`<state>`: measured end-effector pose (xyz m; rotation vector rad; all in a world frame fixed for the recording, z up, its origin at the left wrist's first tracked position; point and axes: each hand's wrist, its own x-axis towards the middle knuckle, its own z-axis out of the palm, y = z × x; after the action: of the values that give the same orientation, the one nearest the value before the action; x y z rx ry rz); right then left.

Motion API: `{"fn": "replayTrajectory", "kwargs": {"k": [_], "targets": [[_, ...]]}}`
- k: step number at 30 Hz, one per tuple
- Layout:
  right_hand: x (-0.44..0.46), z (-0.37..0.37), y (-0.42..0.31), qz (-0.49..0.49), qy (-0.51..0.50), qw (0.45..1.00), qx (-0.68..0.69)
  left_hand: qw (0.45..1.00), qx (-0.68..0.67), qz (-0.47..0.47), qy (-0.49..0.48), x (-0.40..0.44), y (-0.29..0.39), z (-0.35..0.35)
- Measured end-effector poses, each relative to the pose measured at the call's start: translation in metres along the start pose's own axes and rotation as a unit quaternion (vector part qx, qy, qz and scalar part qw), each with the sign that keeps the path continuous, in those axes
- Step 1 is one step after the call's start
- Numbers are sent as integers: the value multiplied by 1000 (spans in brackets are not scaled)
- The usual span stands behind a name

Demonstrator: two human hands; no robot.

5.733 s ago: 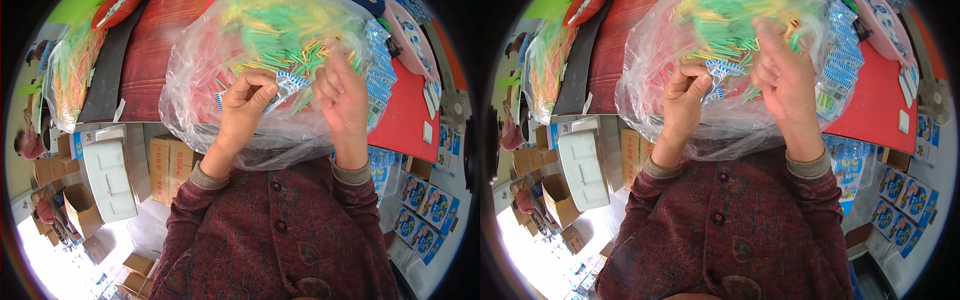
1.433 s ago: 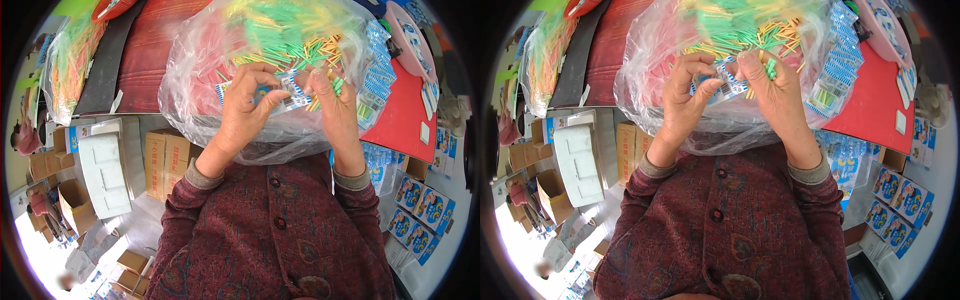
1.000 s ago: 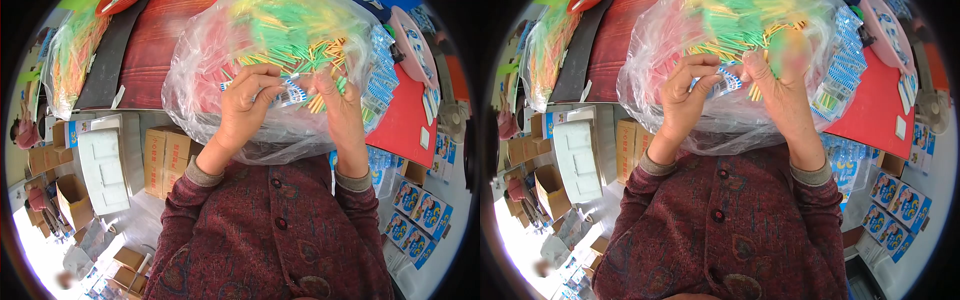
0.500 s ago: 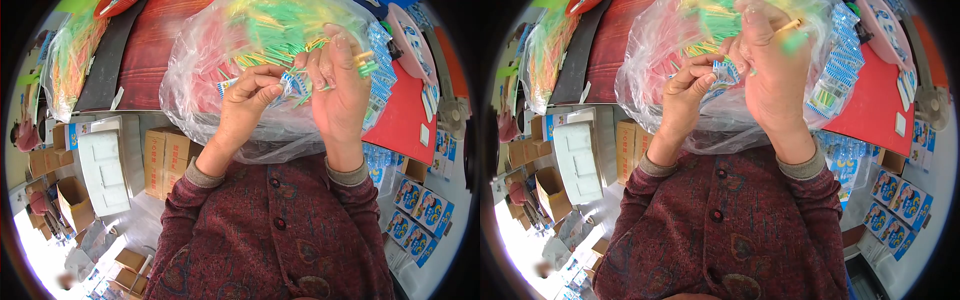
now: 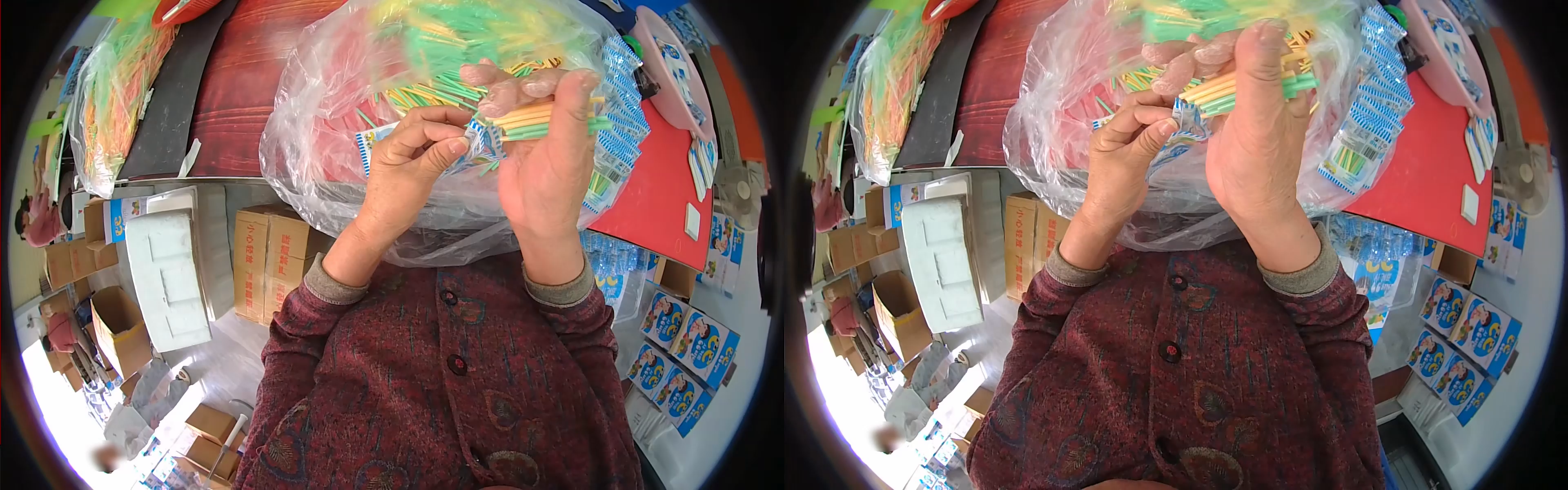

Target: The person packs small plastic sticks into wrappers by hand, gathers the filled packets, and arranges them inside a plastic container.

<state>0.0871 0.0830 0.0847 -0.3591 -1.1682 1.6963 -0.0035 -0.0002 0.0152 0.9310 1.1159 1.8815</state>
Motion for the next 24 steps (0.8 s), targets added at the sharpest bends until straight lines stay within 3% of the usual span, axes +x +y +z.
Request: {"fn": "replayTrajectory", "kwargs": {"k": [6, 8, 17, 24], "targets": [[-4, 1, 5, -13, -42, 997, -71, 999, -28, -39, 21, -2, -2, 1], [-5, 0, 10, -64, -28, 994, -82, 998, -39, -42, 17, -2, -2, -1], [-9, -10, 16, -73, 8, 996, -52, 986, -139, -79, 41, -1, -3, 1], [-8, -20, 18, -60, -26, 996, -59, 984, -158, -65, 54, -1, -1, 3]]}}
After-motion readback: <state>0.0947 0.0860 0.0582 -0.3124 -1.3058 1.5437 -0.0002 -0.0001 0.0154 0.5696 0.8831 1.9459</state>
